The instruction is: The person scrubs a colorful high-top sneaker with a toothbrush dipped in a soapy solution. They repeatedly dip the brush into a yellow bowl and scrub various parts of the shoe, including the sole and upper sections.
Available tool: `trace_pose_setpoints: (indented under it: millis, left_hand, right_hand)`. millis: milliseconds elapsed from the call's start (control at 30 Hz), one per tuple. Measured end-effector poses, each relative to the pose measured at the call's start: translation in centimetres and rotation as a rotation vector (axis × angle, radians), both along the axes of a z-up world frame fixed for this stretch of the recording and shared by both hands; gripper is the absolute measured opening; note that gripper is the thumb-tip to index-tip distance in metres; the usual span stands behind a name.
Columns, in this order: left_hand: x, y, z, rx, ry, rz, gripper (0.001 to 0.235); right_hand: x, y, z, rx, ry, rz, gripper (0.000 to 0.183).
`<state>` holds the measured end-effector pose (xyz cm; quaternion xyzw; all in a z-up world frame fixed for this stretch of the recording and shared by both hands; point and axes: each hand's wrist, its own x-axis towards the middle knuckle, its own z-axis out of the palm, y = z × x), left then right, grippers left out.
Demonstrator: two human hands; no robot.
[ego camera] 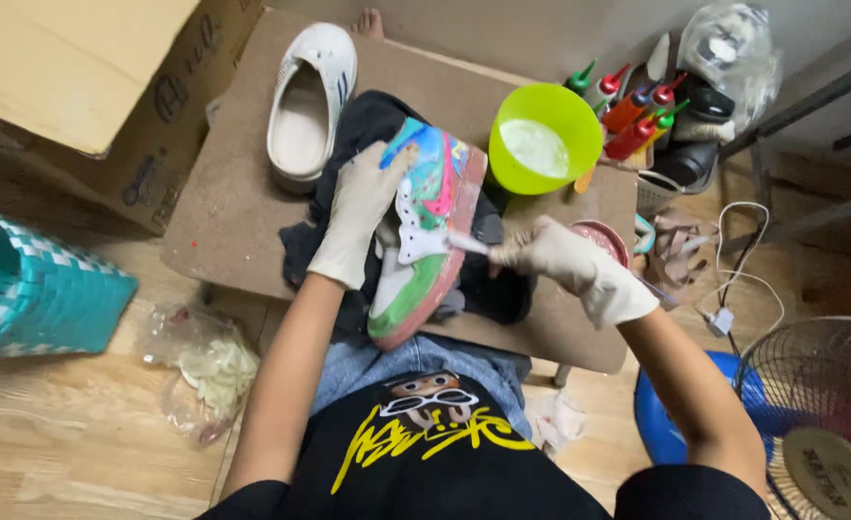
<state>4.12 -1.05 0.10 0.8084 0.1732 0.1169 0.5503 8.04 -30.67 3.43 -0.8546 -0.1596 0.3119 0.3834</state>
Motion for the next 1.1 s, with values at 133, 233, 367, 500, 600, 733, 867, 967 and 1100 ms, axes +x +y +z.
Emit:
trace_pose_setpoints:
  millis: [133,233,367,500,600,733,867,967,1100]
  left_hand:
    - [-1.0,1.3,-1.3,0.054,-0.145,-0.093,0.049]
    - [-0.7,2.3,-2.7,-0.012,-0.241,-0.183,0.046]
    - [-0.5,4.1,-4.2,-0.196,-0.115,-0.252,0.048]
    - [-1.2,5.6,-4.0,-0.505,-0.239,-0.365,0.044]
    - [-0.9,7.6,-6.7,-0.581,-0.221,-0.346,0.040]
    - [-2.0,7.7,-8.2,-0.670,-0.341,-0.231,0.037]
    - [-1.5,8.3,-11.2,-0.687,-0.589,-0.291,0.033]
    - [-2.3,7.2,-9.2,-0.676,-0.539,-0.240,0.032]
    - [-1.9,6.6,-7.3,-0.617,-0.401,-0.149,0.036]
  right_hand:
    - [0.7,0.1,0.9,-0.082,-0.060,-0.002,0.030]
    - [0.4,0.2,0.2,-0.052,0.008,0.002,0.032]
    - [-1.8,3.1,4.7,-0.301,-0.118,-0.199,0.034]
    - [-0.8,2.5,0.9,-0.074,-0.064,0.026,0.030]
    - [-1.7,5.5,4.1,-0.164,0.007,0.143,0.028]
    - [-1.4,6.6,5.2,-0.247,-0.099,0.083,0.029]
    - [-2.2,7.3,6.5,-0.351,-0.214,0.156,0.033]
    - [-3.1,8.7,8.8,-0.287,-0.410,-0.048,0.034]
    - [-3.0,8.3,7.0,-0.379,-0.394,0.278,0.037]
